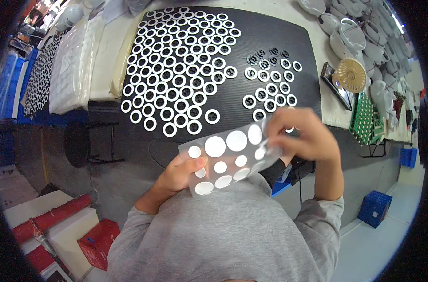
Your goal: The person peels circular white stickers from a backing sheet and places them onto small black circular components arranged on a black mat. The person works methodically, handling the components one by one to apply the stickers.
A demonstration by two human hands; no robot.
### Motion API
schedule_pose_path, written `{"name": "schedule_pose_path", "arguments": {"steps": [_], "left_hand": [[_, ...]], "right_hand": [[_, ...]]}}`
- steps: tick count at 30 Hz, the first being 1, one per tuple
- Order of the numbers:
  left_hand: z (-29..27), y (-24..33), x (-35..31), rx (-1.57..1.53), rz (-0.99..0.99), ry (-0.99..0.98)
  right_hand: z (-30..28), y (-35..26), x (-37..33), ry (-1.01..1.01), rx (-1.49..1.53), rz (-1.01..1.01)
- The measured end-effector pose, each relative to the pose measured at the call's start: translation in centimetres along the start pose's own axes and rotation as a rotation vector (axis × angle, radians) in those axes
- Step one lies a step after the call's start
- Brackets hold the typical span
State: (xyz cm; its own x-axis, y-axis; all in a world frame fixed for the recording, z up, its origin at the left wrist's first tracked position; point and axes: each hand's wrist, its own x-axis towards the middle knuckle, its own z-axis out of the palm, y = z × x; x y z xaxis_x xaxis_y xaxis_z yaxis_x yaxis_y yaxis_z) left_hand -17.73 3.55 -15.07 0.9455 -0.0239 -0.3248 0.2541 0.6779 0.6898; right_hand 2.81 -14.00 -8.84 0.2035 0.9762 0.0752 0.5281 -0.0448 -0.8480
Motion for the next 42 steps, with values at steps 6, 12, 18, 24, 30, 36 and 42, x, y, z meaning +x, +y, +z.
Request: {"name": "schedule_pose_path", "arguments": {"steps": [6,12,18,24,30,36,42], "left_hand": [[0.1,0.2,-0.3,-0.055,0.011,-0.001],[0.3,0.5,-0.6,-0.026,-0.009,0.016],[-0.2,0.1,-0.7,0.045,-0.023,0.068],[-0.4,0.1,-0.6,0.082,-0.058,0.070],[-0.3,0.3,-0.5,0.075,-0.054,0.014],[-0.4,0.2,-0.4,0.078,-0.035,-0.012],[-1.0,-0.1,-0.5,-0.138,-0.084,0.081]], "right_hand": [[-5.5,6.1,1.9,0.437,-0.011,0.265],[-8.7,13.3,3.3,0.587,-0.292,0.371],[-8.4,14.5,3.8,0.599,-0.309,0.445],[-8.3,15.0,3.8,0.607,-0.289,0.497],[-8.2,15.1,4.1,0.628,-0.320,0.508],[-8.1,15.8,4.2,0.678,-0.399,0.486],[-7.0,12.8,3.9,0.775,-0.549,0.452]]}}
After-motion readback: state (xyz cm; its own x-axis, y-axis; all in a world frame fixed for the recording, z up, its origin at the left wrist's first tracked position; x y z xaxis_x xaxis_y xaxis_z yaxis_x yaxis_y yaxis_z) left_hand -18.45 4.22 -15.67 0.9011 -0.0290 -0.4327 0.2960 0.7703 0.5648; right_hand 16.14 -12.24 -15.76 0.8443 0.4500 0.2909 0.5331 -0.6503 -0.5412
